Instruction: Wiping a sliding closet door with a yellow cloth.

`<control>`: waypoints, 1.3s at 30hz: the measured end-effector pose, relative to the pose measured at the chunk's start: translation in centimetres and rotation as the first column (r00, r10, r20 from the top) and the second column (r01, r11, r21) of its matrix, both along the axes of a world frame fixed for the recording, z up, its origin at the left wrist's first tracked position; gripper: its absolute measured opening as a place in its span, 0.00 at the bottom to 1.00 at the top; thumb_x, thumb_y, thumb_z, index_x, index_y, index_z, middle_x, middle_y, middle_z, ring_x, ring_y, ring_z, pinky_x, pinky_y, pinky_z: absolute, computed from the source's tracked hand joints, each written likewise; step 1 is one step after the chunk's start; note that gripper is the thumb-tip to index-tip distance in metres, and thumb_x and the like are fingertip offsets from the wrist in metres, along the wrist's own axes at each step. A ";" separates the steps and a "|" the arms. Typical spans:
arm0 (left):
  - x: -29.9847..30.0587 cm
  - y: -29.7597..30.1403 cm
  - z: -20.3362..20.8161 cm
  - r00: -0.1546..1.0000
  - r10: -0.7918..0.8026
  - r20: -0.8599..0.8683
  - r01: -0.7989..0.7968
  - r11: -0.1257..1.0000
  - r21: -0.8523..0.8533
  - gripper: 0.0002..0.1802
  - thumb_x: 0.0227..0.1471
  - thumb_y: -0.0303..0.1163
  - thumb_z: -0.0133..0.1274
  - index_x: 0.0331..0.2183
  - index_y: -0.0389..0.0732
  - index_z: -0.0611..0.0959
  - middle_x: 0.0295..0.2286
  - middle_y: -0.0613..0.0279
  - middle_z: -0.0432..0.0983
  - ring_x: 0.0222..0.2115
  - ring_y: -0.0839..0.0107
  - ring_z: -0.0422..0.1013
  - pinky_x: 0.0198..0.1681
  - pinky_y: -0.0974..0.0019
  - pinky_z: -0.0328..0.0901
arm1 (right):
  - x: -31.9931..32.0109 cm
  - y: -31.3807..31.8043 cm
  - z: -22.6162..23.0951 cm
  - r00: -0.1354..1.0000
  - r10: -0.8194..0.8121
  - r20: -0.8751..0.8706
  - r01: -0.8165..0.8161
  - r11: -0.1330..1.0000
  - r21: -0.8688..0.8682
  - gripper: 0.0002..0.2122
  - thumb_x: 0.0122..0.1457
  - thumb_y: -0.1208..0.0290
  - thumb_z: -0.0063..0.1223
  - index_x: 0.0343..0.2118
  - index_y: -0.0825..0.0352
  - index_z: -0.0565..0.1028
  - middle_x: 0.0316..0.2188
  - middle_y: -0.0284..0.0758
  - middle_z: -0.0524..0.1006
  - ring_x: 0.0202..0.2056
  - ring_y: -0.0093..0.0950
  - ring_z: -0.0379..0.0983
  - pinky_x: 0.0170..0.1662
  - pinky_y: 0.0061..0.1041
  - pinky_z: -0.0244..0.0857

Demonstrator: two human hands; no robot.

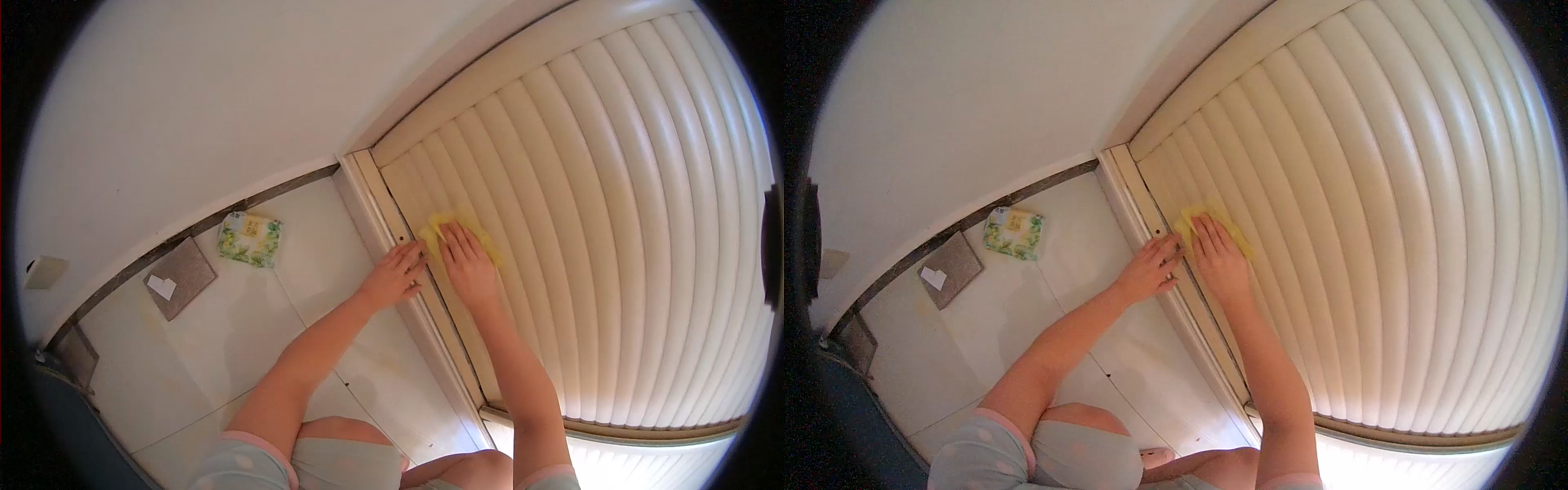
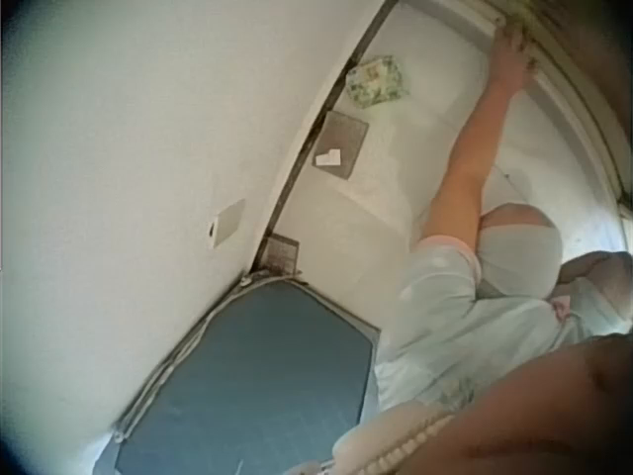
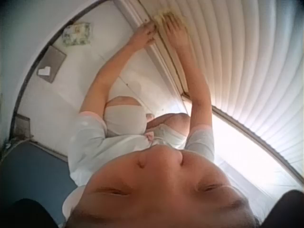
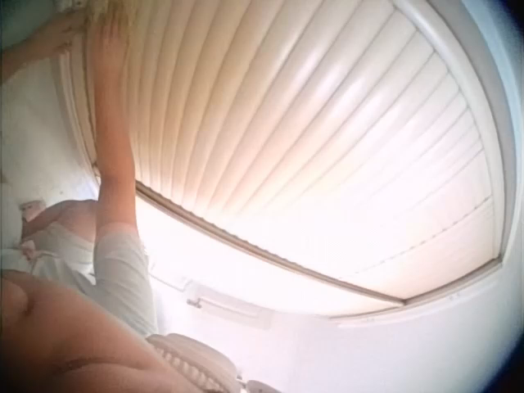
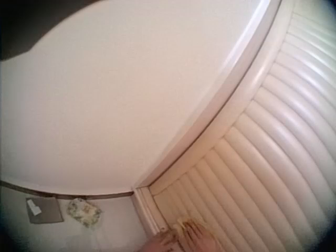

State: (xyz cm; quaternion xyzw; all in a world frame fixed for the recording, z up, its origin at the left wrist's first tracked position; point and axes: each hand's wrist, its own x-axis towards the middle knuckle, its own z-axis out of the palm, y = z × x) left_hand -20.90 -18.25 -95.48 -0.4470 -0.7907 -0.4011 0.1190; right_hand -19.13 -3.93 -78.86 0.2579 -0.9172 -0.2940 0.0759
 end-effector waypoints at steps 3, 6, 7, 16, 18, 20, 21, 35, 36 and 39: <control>-0.9 0.2 -0.7 0.999 -0.026 -0.042 0.027 0.999 0.018 0.34 0.49 0.46 0.55 0.55 0.40 0.70 0.57 0.52 0.58 0.58 0.55 0.56 0.62 0.54 0.51 | -7.2 -2.5 -1.3 0.998 0.027 -0.053 -0.028 1.000 -0.008 0.18 0.52 0.72 0.47 0.45 0.74 0.74 0.57 0.41 0.67 0.61 0.34 0.59 0.65 0.31 0.50; -1.1 1.3 -0.4 0.993 -0.042 -0.113 0.047 0.998 0.045 0.33 0.48 0.46 0.56 0.55 0.46 0.71 0.58 0.52 0.57 0.57 0.55 0.57 0.62 0.54 0.51 | -12.8 -3.3 -2.1 0.991 0.039 -0.128 -0.043 0.999 -0.028 0.18 0.51 0.74 0.47 0.45 0.74 0.74 0.57 0.41 0.68 0.61 0.35 0.59 0.65 0.32 0.50; -1.1 2.0 -0.3 0.991 -0.042 -0.124 0.053 0.995 0.083 0.32 0.48 0.46 0.56 0.54 0.48 0.72 0.58 0.53 0.57 0.57 0.55 0.57 0.61 0.54 0.51 | -13.5 -2.8 -2.3 0.986 0.047 -0.159 -0.054 0.998 -0.040 0.17 0.51 0.75 0.47 0.44 0.74 0.74 0.56 0.41 0.68 0.61 0.35 0.59 0.65 0.33 0.50; -0.1 0.7 -2.8 0.989 0.033 -0.143 -0.020 0.996 0.086 0.29 0.43 0.42 0.59 0.50 0.50 0.76 0.47 0.54 0.68 0.54 0.52 0.61 0.61 0.51 0.53 | -3.8 -1.3 -3.8 0.994 0.062 0.085 -0.058 0.997 -0.042 0.19 0.53 0.73 0.45 0.48 0.77 0.73 0.57 0.43 0.68 0.61 0.37 0.59 0.65 0.33 0.49; 0.0 0.9 -2.0 0.988 0.052 -0.148 -0.035 0.993 0.113 0.27 0.43 0.41 0.59 0.48 0.49 0.77 0.46 0.54 0.69 0.53 0.52 0.62 0.61 0.51 0.53 | -5.9 -1.5 -4.2 0.995 0.061 0.072 -0.059 0.998 -0.037 0.19 0.53 0.73 0.45 0.47 0.75 0.73 0.57 0.42 0.68 0.61 0.37 0.59 0.65 0.32 0.49; -0.4 0.9 -1.4 0.984 0.075 -0.161 -0.054 0.990 0.131 0.25 0.43 0.40 0.59 0.46 0.49 0.79 0.45 0.53 0.69 0.53 0.51 0.63 0.60 0.51 0.53 | -9.1 -2.4 -4.9 0.996 0.067 0.051 -0.064 0.997 -0.040 0.18 0.54 0.73 0.45 0.47 0.74 0.74 0.57 0.42 0.68 0.62 0.37 0.58 0.65 0.31 0.50; -0.6 1.2 -1.2 0.984 0.075 -0.161 -0.052 0.989 0.139 0.22 0.42 0.40 0.60 0.43 0.48 0.80 0.45 0.53 0.69 0.52 0.51 0.63 0.60 0.51 0.53 | -10.8 -2.9 -5.2 0.997 0.053 0.052 -0.050 0.997 -0.067 0.18 0.54 0.73 0.45 0.47 0.73 0.74 0.57 0.42 0.68 0.62 0.36 0.58 0.65 0.31 0.50; 0.0 0.9 -1.9 0.995 -0.069 -0.065 0.074 0.995 0.073 0.16 0.42 0.39 0.57 0.36 0.45 0.83 0.39 0.54 0.73 0.48 0.55 0.65 0.60 0.51 0.53 | -3.8 -1.5 -6.3 0.995 0.034 0.094 -0.021 0.989 -0.143 0.19 0.51 0.72 0.46 0.46 0.75 0.74 0.56 0.43 0.69 0.62 0.38 0.58 0.64 0.35 0.50; 0.1 0.8 -1.4 0.993 -0.094 -0.070 0.099 0.992 0.079 0.16 0.42 0.39 0.57 0.36 0.45 0.83 0.39 0.54 0.73 0.48 0.55 0.65 0.60 0.51 0.53 | -5.6 -2.3 -5.8 0.996 0.041 0.081 -0.031 0.991 -0.128 0.19 0.51 0.72 0.46 0.45 0.75 0.74 0.55 0.44 0.69 0.61 0.37 0.59 0.65 0.34 0.50; -0.9 2.2 0.2 0.993 -0.059 -0.105 0.073 0.989 0.130 0.17 0.42 0.39 0.57 0.36 0.45 0.82 0.41 0.52 0.72 0.49 0.54 0.64 0.59 0.49 0.54 | -11.7 -2.3 -6.5 0.999 0.020 -0.039 -0.026 0.989 -0.146 0.18 0.51 0.72 0.46 0.45 0.74 0.75 0.55 0.42 0.69 0.61 0.34 0.59 0.65 0.33 0.48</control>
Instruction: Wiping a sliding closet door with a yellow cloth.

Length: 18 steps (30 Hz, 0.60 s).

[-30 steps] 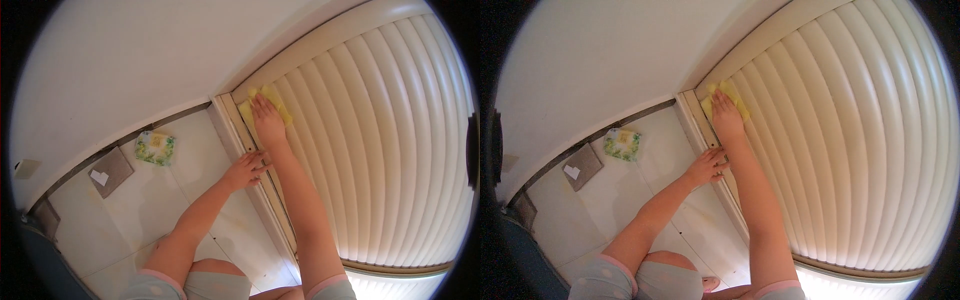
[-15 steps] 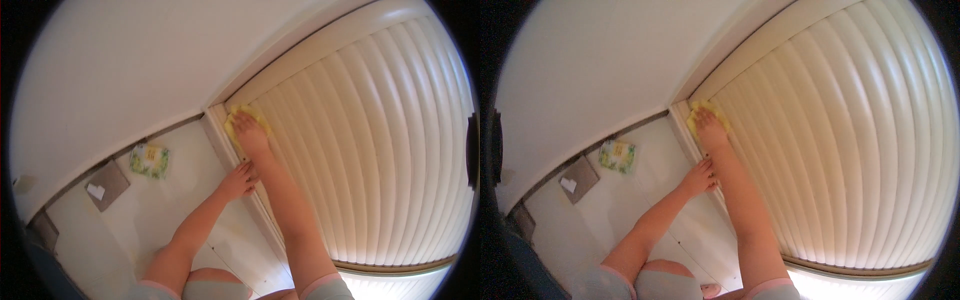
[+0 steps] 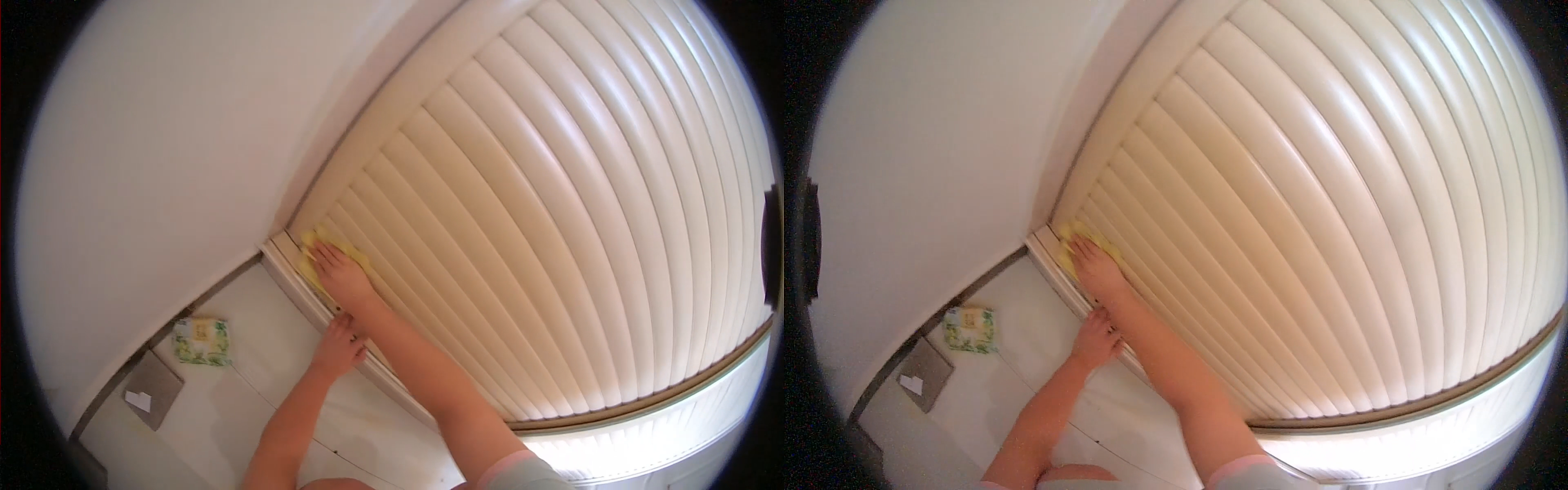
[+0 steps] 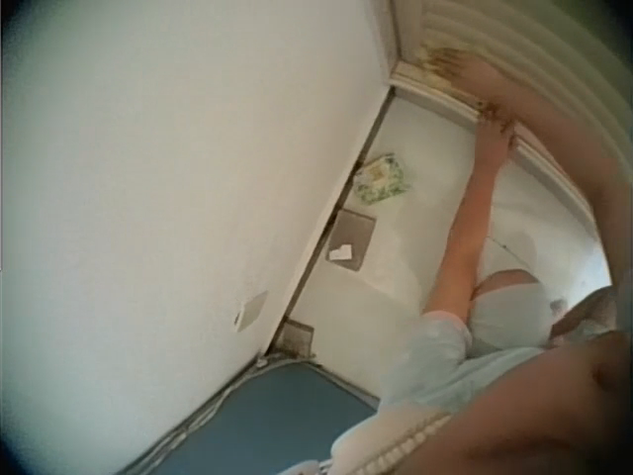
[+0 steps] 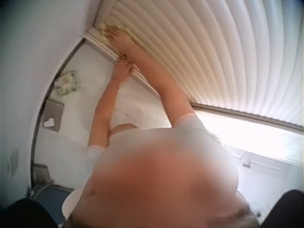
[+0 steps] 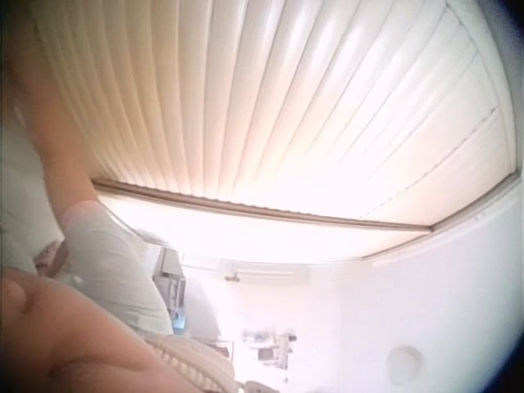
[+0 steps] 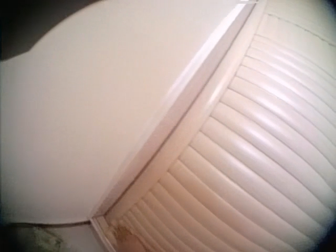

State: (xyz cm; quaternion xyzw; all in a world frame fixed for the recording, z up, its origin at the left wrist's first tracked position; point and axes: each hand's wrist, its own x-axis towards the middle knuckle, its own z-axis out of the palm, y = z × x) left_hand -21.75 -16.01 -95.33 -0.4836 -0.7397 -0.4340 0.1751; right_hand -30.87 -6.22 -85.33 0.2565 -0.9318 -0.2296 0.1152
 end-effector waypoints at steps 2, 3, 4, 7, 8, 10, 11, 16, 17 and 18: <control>0.2 -1.5 -1.5 0.992 0.113 -0.050 -0.116 0.991 -0.069 0.17 0.42 0.39 0.57 0.37 0.46 0.82 0.42 0.51 0.71 0.50 0.53 0.64 0.60 0.49 0.54 | -1.9 -2.6 -0.2 1.000 -0.024 0.006 0.023 0.992 0.123 0.18 0.50 0.72 0.46 0.45 0.73 0.75 0.55 0.42 0.69 0.61 0.33 0.59 0.66 0.31 0.47; 0.1 -1.6 -1.3 0.993 0.111 -0.032 -0.114 0.990 -0.081 0.17 0.42 0.39 0.57 0.37 0.46 0.82 0.42 0.51 0.71 0.50 0.53 0.64 0.60 0.49 0.54 | -1.2 -2.4 -0.7 0.999 -0.026 0.026 0.022 0.993 0.114 0.18 0.50 0.72 0.46 0.45 0.73 0.75 0.55 0.42 0.69 0.61 0.33 0.59 0.66 0.31 0.47; 0.2 -1.5 -1.0 0.995 0.101 -0.023 -0.102 0.993 -0.056 0.16 0.42 0.39 0.57 0.36 0.46 0.82 0.42 0.52 0.71 0.49 0.53 0.64 0.60 0.50 0.54 | -0.2 -1.5 -0.8 0.999 -0.017 0.029 0.018 1.000 -0.007 0.18 0.50 0.72 0.46 0.45 0.73 0.75 0.56 0.42 0.69 0.62 0.32 0.58 0.66 0.31 0.46; 0.3 -2.1 -1.3 0.992 0.123 -0.002 -0.123 0.992 -0.039 0.16 0.42 0.39 0.57 0.36 0.47 0.82 0.41 0.53 0.71 0.49 0.53 0.64 0.61 0.50 0.53 | 3.9 -0.3 -0.2 0.999 0.035 0.042 -0.032 0.997 -0.066 0.18 0.51 0.72 0.46 0.44 0.73 0.75 0.55 0.42 0.70 0.61 0.33 0.59 0.65 0.31 0.48; 0.5 -2.2 -1.6 0.993 0.115 -0.006 -0.115 0.993 -0.018 0.16 0.41 0.40 0.58 0.36 0.47 0.82 0.41 0.53 0.70 0.49 0.52 0.63 0.60 0.50 0.53 | 5.9 0.4 0.4 0.996 0.037 0.086 -0.031 0.997 -0.068 0.17 0.50 0.72 0.46 0.43 0.74 0.75 0.54 0.42 0.70 0.61 0.34 0.60 0.65 0.32 0.49; 0.4 -1.0 -1.2 0.995 0.101 -0.011 -0.100 0.995 0.016 0.15 0.41 0.39 0.57 0.36 0.47 0.82 0.41 0.53 0.70 0.48 0.53 0.64 0.61 0.50 0.53 | 7.6 2.0 2.0 0.990 0.035 0.136 -0.028 0.998 -0.056 0.17 0.50 0.72 0.46 0.42 0.74 0.76 0.54 0.42 0.71 0.60 0.34 0.62 0.64 0.32 0.51; 0.4 -1.1 -1.3 0.997 0.077 -0.029 -0.076 0.996 0.039 0.15 0.41 0.39 0.57 0.36 0.47 0.82 0.40 0.54 0.71 0.48 0.53 0.64 0.61 0.51 0.53 | 7.7 1.9 2.0 0.992 0.042 0.117 -0.041 0.999 -0.010 0.17 0.50 0.72 0.46 0.42 0.74 0.76 0.53 0.42 0.71 0.59 0.35 0.62 0.64 0.32 0.52; 0.5 -1.2 -1.1 0.990 0.131 -0.047 -0.129 0.991 0.031 0.14 0.42 0.38 0.57 0.34 0.46 0.82 0.39 0.54 0.71 0.48 0.54 0.64 0.61 0.52 0.52 | 1.2 -0.9 0.4 0.996 0.004 0.087 -0.010 0.998 0.066 0.18 0.51 0.71 0.46 0.45 0.73 0.75 0.56 0.43 0.69 0.62 0.34 0.57 0.67 0.32 0.45; 0.4 -0.8 -0.8 0.992 0.123 -0.035 -0.121 0.992 0.040 0.13 0.42 0.38 0.56 0.33 0.45 0.82 0.39 0.54 0.71 0.48 0.54 0.64 0.61 0.52 0.52 | -0.5 -1.3 0.6 0.996 -0.014 0.093 0.007 0.997 0.071 0.19 0.52 0.71 0.46 0.46 0.73 0.75 0.56 0.42 0.69 0.62 0.34 0.57 0.67 0.31 0.44; 0.3 -1.0 -0.7 0.993 0.118 -0.033 -0.117 0.993 0.030 0.13 0.42 0.38 0.56 0.33 0.45 0.82 0.39 0.54 0.71 0.48 0.54 0.64 0.61 0.52 0.52 | -1.1 -1.8 0.2 0.994 -0.025 0.103 0.019 0.998 0.065 0.19 0.52 0.71 0.46 0.46 0.73 0.74 0.57 0.42 0.68 0.63 0.34 0.56 0.67 0.31 0.43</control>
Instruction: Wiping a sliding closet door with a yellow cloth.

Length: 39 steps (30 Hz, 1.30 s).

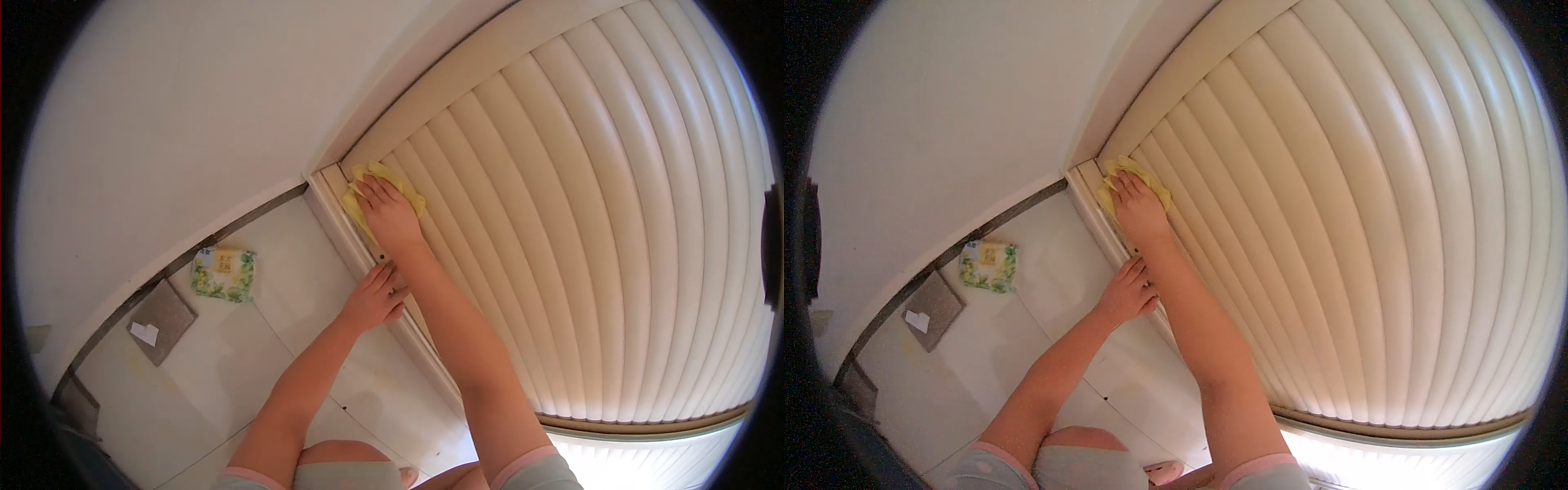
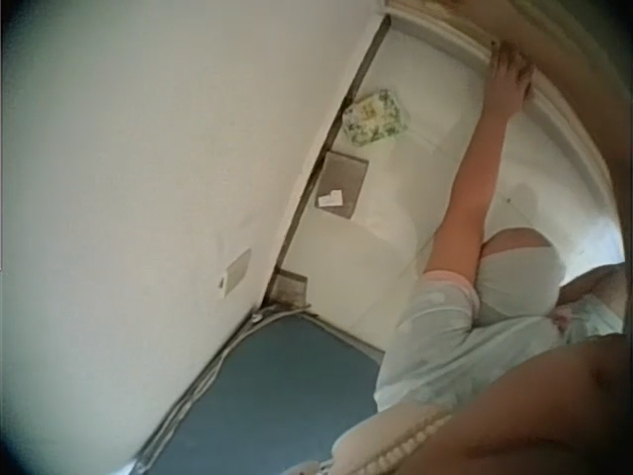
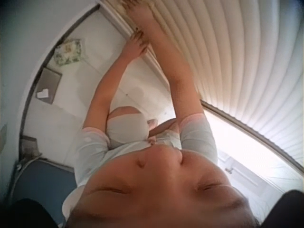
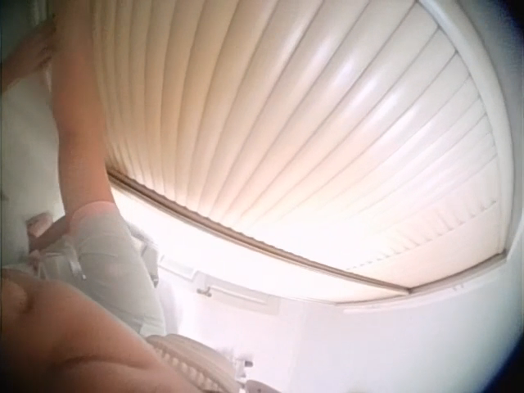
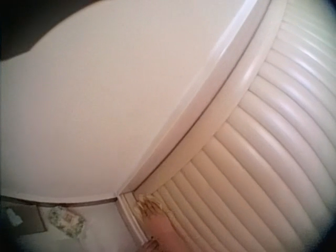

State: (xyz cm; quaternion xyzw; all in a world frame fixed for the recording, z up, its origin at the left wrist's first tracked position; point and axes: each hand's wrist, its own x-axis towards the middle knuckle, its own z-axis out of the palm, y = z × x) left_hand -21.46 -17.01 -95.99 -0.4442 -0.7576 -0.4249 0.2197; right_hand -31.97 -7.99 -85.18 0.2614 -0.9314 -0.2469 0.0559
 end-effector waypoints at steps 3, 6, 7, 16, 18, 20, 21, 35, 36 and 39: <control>0.2 -0.3 -0.2 1.000 0.015 -0.001 -0.015 0.998 -0.063 0.12 0.42 0.38 0.56 0.31 0.45 0.81 0.39 0.55 0.72 0.48 0.54 0.65 0.61 0.52 0.53 | 1.9 0.5 -0.6 1.000 -0.024 0.018 0.024 1.000 -0.015 0.19 0.52 0.72 0.46 0.47 0.72 0.73 0.57 0.41 0.68 0.63 0.34 0.55 0.67 0.31 0.42; 0.3 -0.7 -1.7 0.999 -0.003 0.032 0.003 1.000 0.015 0.11 0.41 0.38 0.57 0.29 0.44 0.81 0.40 0.54 0.73 0.49 0.54 0.65 0.61 0.51 0.53 | 8.4 2.3 -0.5 1.000 0.002 -0.008 -0.004 0.986 -0.165 0.13 0.51 0.74 0.47 0.39 0.71 0.76 0.54 0.38 0.71 0.59 0.32 0.63 0.62 0.31 0.54; 0.1 -0.7 -1.0 1.000 -0.004 0.017 0.003 1.000 0.024 0.10 0.40 0.37 0.57 0.28 0.45 0.81 0.39 0.54 0.73 0.49 0.55 0.65 0.61 0.51 0.53 | 10.8 3.2 -0.1 0.999 -0.019 0.029 0.025 0.973 -0.228 0.13 0.50 0.74 0.47 0.39 0.71 0.75 0.54 0.39 0.71 0.59 0.33 0.63 0.62 0.32 0.55; 0.2 0.1 -1.1 1.000 0.007 0.018 -0.007 0.999 0.034 0.09 0.38 0.36 0.58 0.28 0.47 0.81 0.39 0.53 0.73 0.49 0.55 0.65 0.61 0.51 0.53 | 5.7 1.2 0.7 0.996 -0.011 -0.091 0.007 0.999 -0.043 0.16 0.49 0.73 0.48 0.42 0.71 0.75 0.55 0.40 0.70 0.60 0.33 0.61 0.63 0.33 0.52; 0.0 0.3 -0.1 0.999 0.043 -0.008 -0.042 0.998 0.042 0.11 0.39 0.37 0.58 0.30 0.47 0.81 0.39 0.53 0.73 0.49 0.54 0.65 0.61 0.51 0.53 | 2.3 0.6 1.6 0.986 0.002 -0.168 -0.005 1.000 -0.019 0.17 0.49 0.73 0.48 0.43 0.71 0.75 0.55 0.39 0.70 0.60 0.33 0.60 0.64 0.33 0.52; -0.1 -0.2 0.5 0.996 0.068 -0.050 -0.066 0.998 0.023 0.15 0.40 0.39 0.57 0.35 0.48 0.82 0.42 0.51 0.72 0.51 0.54 0.64 0.61 0.50 0.53 | 0.2 -0.1 2.2 0.978 0.038 -0.204 -0.020 0.996 0.090 0.18 0.48 0.72 0.48 0.43 0.70 0.75 0.55 0.38 0.71 0.60 0.33 0.60 0.64 0.33 0.51; 0.0 -0.3 0.4 0.996 0.071 -0.045 -0.070 0.997 0.021 0.15 0.40 0.39 0.57 0.35 0.48 0.82 0.42 0.51 0.72 0.51 0.54 0.64 0.61 0.50 0.53 | 0.7 -0.2 2.4 0.979 0.041 -0.199 -0.024 0.996 0.089 0.18 0.48 0.72 0.48 0.43 0.70 0.75 0.55 0.38 0.71 0.60 0.33 0.60 0.64 0.33 0.51; 0.2 -0.1 0.0 0.993 -0.037 0.111 0.053 0.987 -0.150 0.32 0.44 0.37 0.54 0.54 0.53 0.74 0.59 0.47 0.56 0.59 0.53 0.56 0.63 0.48 0.48 | 23.5 7.6 4.7 0.987 -0.132 0.093 0.125 0.989 0.073 0.16 0.51 0.71 0.48 0.42 0.71 0.77 0.56 0.40 0.70 0.60 0.33 0.62 0.64 0.31 0.51; 0.2 0.3 0.2 0.992 -0.073 0.103 0.087 0.986 -0.142 0.32 0.44 0.37 0.54 0.54 0.53 0.74 0.59 0.47 0.56 0.59 0.53 0.56 0.63 0.48 0.48 | 22.1 7.5 4.1 0.988 -0.135 0.071 0.131 0.990 0.054 0.17 0.52 0.70 0.47 0.43 0.71 0.76 0.56 0.39 0.69 0.60 0.33 0.62 0.64 0.31 0.51; 0.1 0.2 0.2 0.986 -0.086 0.141 0.108 0.982 -0.158 0.33 0.44 0.36 0.53 0.56 0.55 0.72 0.59 0.47 0.57 0.58 0.52 0.57 0.62 0.48 0.49 | 19.5 6.3 3.1 0.988 -0.152 0.036 0.151 0.988 0.026 0.18 0.53 0.71 0.46 0.46 0.72 0.74 0.58 0.39 0.67 0.60 0.33 0.62 0.65 0.31 0.50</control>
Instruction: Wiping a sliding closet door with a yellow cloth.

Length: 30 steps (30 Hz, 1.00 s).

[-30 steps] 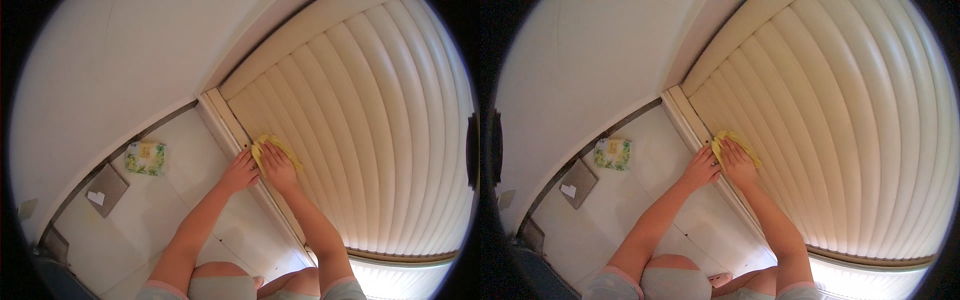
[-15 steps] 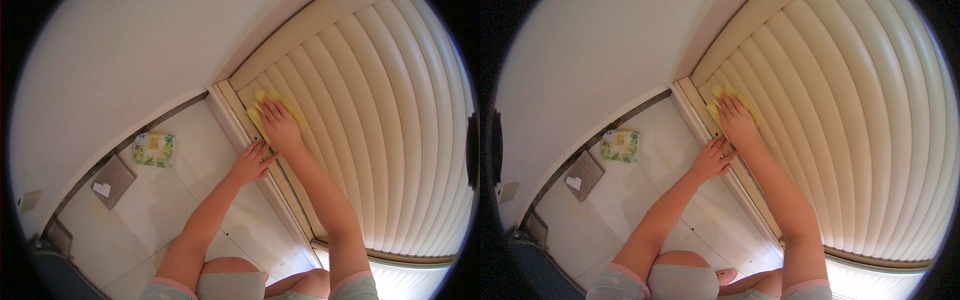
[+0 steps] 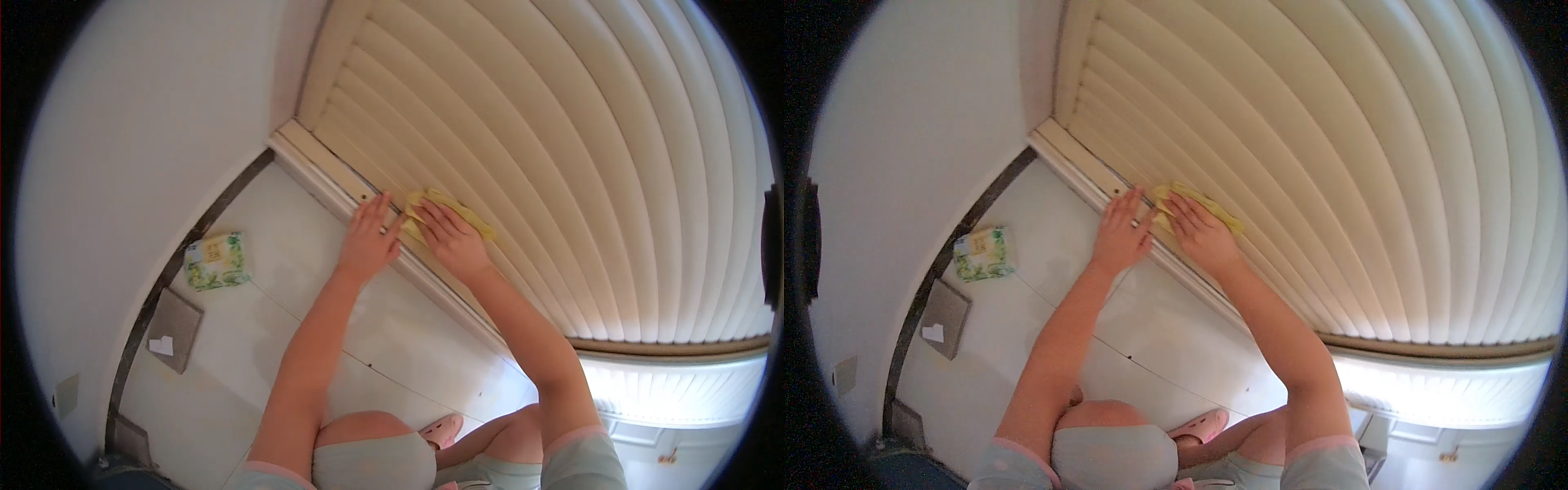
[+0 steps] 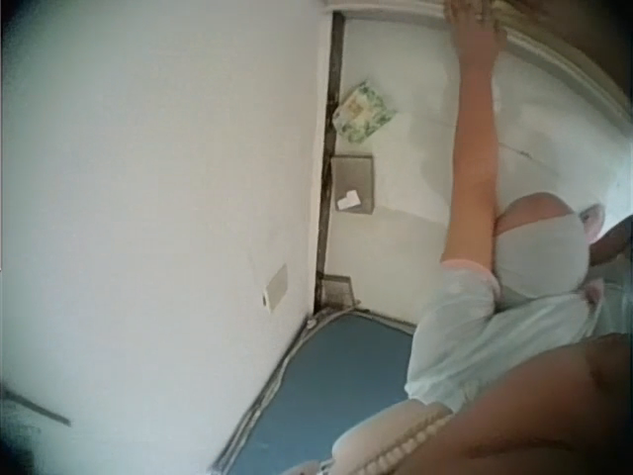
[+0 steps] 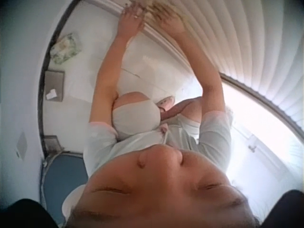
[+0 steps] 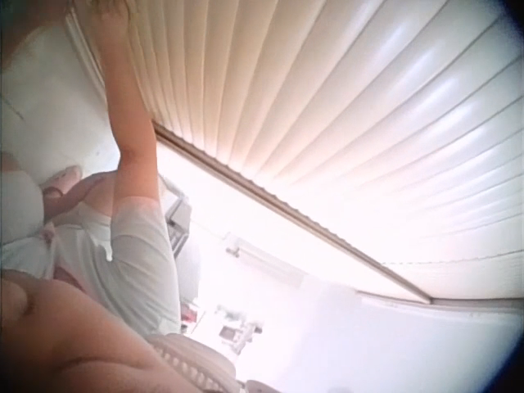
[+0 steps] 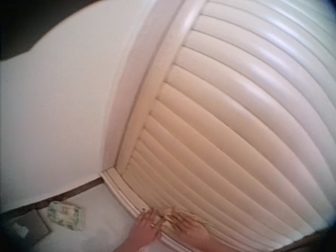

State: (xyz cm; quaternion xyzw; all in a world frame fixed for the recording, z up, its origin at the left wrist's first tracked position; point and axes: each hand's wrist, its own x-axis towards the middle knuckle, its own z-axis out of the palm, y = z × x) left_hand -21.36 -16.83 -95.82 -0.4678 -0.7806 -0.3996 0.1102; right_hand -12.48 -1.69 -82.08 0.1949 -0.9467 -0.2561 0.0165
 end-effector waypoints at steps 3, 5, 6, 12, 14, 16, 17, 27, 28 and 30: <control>0.2 -0.2 0.5 0.997 0.046 -0.056 -0.048 0.999 -0.026 0.34 0.45 0.36 0.53 0.57 0.56 0.71 0.59 0.47 0.57 0.59 0.53 0.57 0.61 0.47 0.49 | 3.7 2.0 -0.3 0.999 -0.032 0.019 0.032 0.999 -0.038 0.19 0.54 0.71 0.45 0.48 0.72 0.73 0.58 0.39 0.67 0.60 0.32 0.62 0.65 0.30 0.50; 0.2 -0.4 0.5 0.989 0.075 -0.124 -0.087 0.992 -0.091 0.33 0.46 0.36 0.52 0.57 0.56 0.71 0.59 0.47 0.56 0.59 0.53 0.55 0.62 0.47 0.49 | 8.8 4.4 -0.3 1.000 -0.013 0.026 0.012 1.000 0.019 0.19 0.54 0.71 0.45 0.49 0.72 0.72 0.59 0.39 0.67 0.60 0.31 0.61 0.65 0.30 0.50; 0.2 -0.6 0.4 0.990 0.062 -0.129 -0.075 0.993 -0.093 0.33 0.46 0.36 0.52 0.57 0.56 0.71 0.59 0.47 0.56 0.59 0.53 0.55 0.62 0.47 0.49 | 12.0 5.6 -0.2 0.999 0.023 0.036 -0.026 0.997 0.068 0.19 0.54 0.71 0.45 0.49 0.72 0.72 0.59 0.40 0.66 0.60 0.31 0.61 0.65 0.30 0.50; 0.2 -0.9 1.7 0.980 0.048 -0.191 -0.080 0.983 -0.167 0.32 0.50 0.35 0.48 0.59 0.56 0.69 0.60 0.47 0.55 0.60 0.53 0.54 0.62 0.48 0.49 | 28.0 10.0 1.2 0.973 -0.210 0.094 0.210 0.978 0.011 0.14 0.54 0.73 0.48 0.44 0.65 0.75 0.57 0.33 0.70 0.59 0.24 0.63 0.62 0.27 0.54; 0.3 -0.9 2.1 0.980 0.032 -0.197 -0.073 0.976 -0.207 0.31 0.51 0.35 0.48 0.59 0.55 0.69 0.60 0.46 0.55 0.60 0.53 0.55 0.62 0.48 0.49 | 29.4 9.3 1.5 0.957 -0.285 0.061 0.286 0.958 -0.012 0.13 0.54 0.73 0.49 0.43 0.64 0.76 0.56 0.31 0.71 0.58 0.23 0.64 0.61 0.27 0.55; 0.3 -1.1 1.9 0.975 0.021 -0.223 -0.070 0.975 -0.211 0.31 0.51 0.35 0.48 0.59 0.54 0.69 0.60 0.46 0.55 0.59 0.53 0.55 0.62 0.48 0.49 | 28.7 8.1 1.3 0.933 -0.360 -0.008 0.359 0.930 -0.075 0.12 0.53 0.74 0.50 0.41 0.64 0.77 0.53 0.31 0.73 0.57 0.23 0.65 0.58 0.30 0.58; 0.4 -1.0 2.0 0.971 0.021 -0.239 -0.071 0.977 -0.200 0.30 0.52 0.36 0.48 0.59 0.54 0.69 0.60 0.45 0.55 0.59 0.52 0.56 0.62 0.48 0.49 | 29.3 8.1 1.3 0.930 -0.366 -0.013 0.364 0.928 -0.084 0.12 0.53 0.74 0.50 0.41 0.64 0.77 0.53 0.31 0.73 0.57 0.23 0.65 0.58 0.30 0.58; 0.5 -1.0 2.1 0.956 0.030 -0.292 -0.105 0.964 -0.244 0.31 0.54 0.37 0.47 0.60 0.56 0.65 0.60 0.45 0.55 0.60 0.53 0.55 0.63 0.50 0.49 | 33.7 7.1 0.4 0.781 -0.583 -0.223 0.568 0.812 -0.134 0.08 0.48 0.76 0.52 0.31 0.69 0.78 0.40 0.36 0.79 0.49 0.29 0.72 0.48 0.39 0.65; 0.5 -1.1 2.2 0.958 0.034 -0.286 -0.109 0.961 -0.252 0.31 0.54 0.37 0.47 0.60 0.56 0.65 0.60 0.45 0.55 0.60 0.53 0.55 0.63 0.50 0.49 | 33.6 7.1 0.0 0.748 -0.636 -0.191 0.598 0.770 -0.222 0.07 0.47 0.77 0.52 0.31 0.69 0.78 0.39 0.36 0.79 0.48 0.30 0.72 0.48 0.37 0.65; 0.6 -0.9 2.2 0.959 0.032 -0.281 -0.107 0.961 -0.256 0.31 0.54 0.37 0.47 0.61 0.56 0.65 0.60 0.45 0.55 0.60 0.53 0.55 0.63 0.50 0.49 | 33.3 7.4 -0.7 0.707 -0.689 -0.157 0.629 0.715 -0.306 0.07 0.47 0.77 0.52 0.30 0.69 0.78 0.39 0.37 0.79 0.47 0.31 0.73 0.48 0.35 0.65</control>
